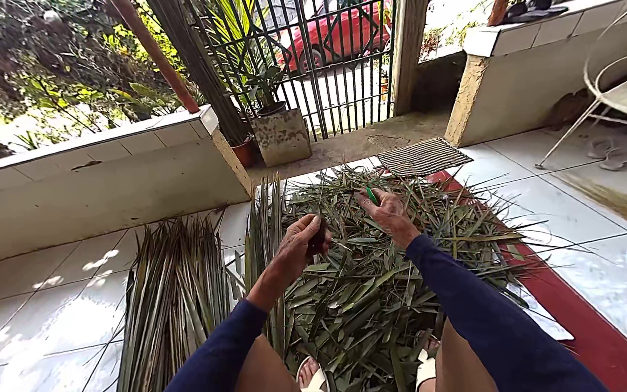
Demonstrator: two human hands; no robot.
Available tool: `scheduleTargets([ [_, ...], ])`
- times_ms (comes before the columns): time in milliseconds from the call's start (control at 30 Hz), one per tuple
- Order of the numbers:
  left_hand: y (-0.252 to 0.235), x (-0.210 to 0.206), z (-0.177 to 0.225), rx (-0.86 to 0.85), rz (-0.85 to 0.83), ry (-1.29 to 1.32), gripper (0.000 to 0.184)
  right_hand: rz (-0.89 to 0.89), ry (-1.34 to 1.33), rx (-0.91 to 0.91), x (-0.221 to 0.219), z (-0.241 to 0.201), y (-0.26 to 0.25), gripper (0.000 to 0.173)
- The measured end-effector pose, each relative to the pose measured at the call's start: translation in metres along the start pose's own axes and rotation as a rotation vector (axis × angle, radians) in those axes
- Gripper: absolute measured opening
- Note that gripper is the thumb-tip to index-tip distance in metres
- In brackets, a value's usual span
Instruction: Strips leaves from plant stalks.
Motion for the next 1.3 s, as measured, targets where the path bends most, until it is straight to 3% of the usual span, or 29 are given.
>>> scheduleTargets([
  [133, -0.017, -0.004, -0.005, -0.064, 0.133, 0.040, 0.023, -0.159, 0.009, 0.111, -0.029, -0.011, 0.018, 0.031],
  [233, -0.026, -0.008, -0.007, -0.114, 0.141, 0.101, 0.021, -0.158, 0.041, 0.163, -0.037, -0.014, 0.026, 0.030],
  [333, -0.031, -0.013, -0.006, -0.190, 0.085, 0.032, 0.020, -0.086, 0.036, 0.208, -0.029, -0.012, 0.025, 0.024],
  [433, -0.029, -0.007, 0.009, -0.288, 0.063, -0.104, 0.024, -0.161, 0.031, 0.207, -0.015, -0.008, 0.018, 0.021],
  [633, -0.017, 0.010, 0.029, -0.384, 0.116, -0.122, 0.023, -0.347, 0.087, 0.203, 0.003, 0.004, 0.011, 0.019],
  [900, -0.014, 0.006, 0.031, -0.450, 0.178, -0.172, 0.015, -0.345, 0.120, 0.200, 0.001, 0.008, 0.005, 0.019],
  [1033, -0.010, 0.026, 0.039, -0.411, 0.326, -0.240, 0.025, -0.335, 0.082, 0.206, 0.004, 0.005, 0.005, 0.018],
  [1167, -0.014, 0.048, 0.045, -0.540, 0.565, -0.202, 0.041, -0.320, 0.073, 0.195, 0.010, 0.007, 0.003, 0.016],
  [1300, -0.016, 0.057, 0.055, -0.581, 0.480, -0.210, 0.068, -0.324, 0.077, 0.201, 0.013, 0.008, 0.004, 0.015],
])
Point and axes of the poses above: each hand's wrist, its own y-axis away from the middle knuckle, its own x-axis out of the back of the hand, z = x × y, the point moved 3 cm from there along -y, towards the middle knuckle, and after that the axes turned 1 degree about z, right-handed, at the moved point
